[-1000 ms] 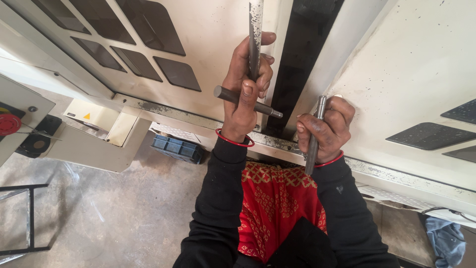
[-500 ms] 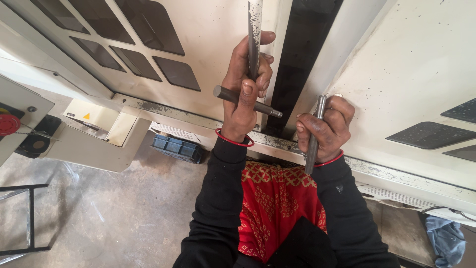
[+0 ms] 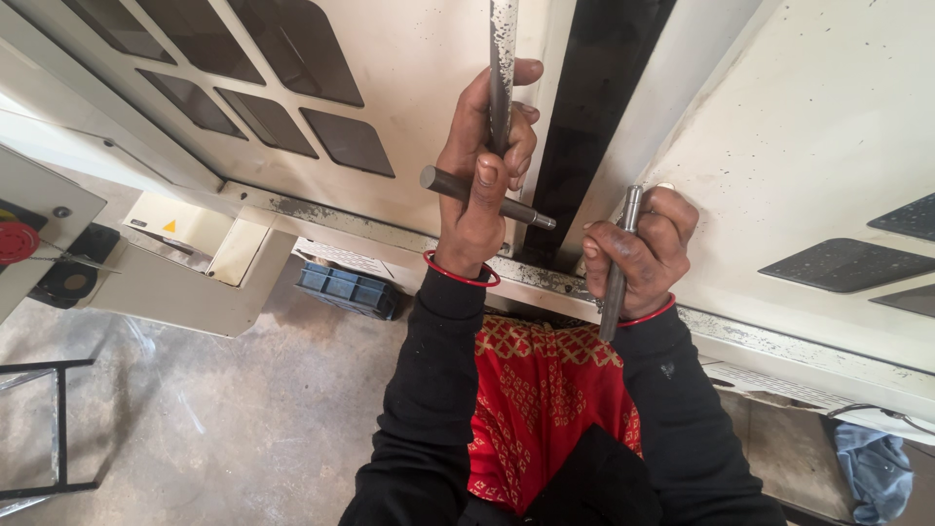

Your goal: The person wipes the exterior of a large industrial machine with a red cloth, then uses two metal rods to open a side panel. They reach inside to adjust internal components and then close the panel.

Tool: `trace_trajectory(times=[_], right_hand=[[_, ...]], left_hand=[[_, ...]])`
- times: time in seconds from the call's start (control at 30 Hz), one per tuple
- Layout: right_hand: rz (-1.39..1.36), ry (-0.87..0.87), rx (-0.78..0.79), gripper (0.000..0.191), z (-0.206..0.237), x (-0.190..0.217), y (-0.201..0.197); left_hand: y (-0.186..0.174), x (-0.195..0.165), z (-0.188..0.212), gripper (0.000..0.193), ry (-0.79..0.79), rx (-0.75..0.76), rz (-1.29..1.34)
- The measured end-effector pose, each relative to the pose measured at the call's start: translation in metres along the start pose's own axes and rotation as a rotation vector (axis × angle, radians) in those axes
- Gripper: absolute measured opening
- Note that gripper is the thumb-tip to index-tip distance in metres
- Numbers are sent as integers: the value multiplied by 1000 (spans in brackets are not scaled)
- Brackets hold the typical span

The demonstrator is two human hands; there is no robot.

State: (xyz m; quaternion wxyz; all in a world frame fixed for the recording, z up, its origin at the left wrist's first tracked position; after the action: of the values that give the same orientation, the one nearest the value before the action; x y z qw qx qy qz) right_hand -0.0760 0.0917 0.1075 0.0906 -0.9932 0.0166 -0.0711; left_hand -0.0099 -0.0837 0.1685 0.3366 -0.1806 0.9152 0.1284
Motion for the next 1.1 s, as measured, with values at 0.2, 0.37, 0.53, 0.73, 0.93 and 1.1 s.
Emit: trace_trajectory(times=[0.2,0.37,0.53,0.73,0.93,1.1], right_hand=[[1,4,7,15,-1,0,-1],[5,-12,8,15,-3,1,-1],[6,-10,7,14,-5,1,-1],[-8,-17,-4,14,-8,3,0],[-4,-9,-1,14,-8,2,0],[-1,-8,-1,14,-9,2,0]], left_hand=[[0,-2,0,83,2,2,-7],[0,-1,-2,83,11,3,-10],[0,-2,-3,83,18,3,-19],[0,-5,-4,82,22,6,-22],[1,-8,-6,80,29,9,-20],[0,-4,-7,81,24,5,-25]])
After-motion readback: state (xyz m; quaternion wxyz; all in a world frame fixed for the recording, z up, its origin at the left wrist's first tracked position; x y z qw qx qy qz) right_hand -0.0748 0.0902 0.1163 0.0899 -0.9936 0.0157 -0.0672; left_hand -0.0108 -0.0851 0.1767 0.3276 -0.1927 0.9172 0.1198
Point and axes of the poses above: each hand's wrist, its own z-axis away from the middle knuckle, its own y-axis out of the palm, x = y × z, the point moved 6 cm from there along -z, towards the middle knuckle, and after that the axes turned 2 degrees about -z, right-handed, at the moved point
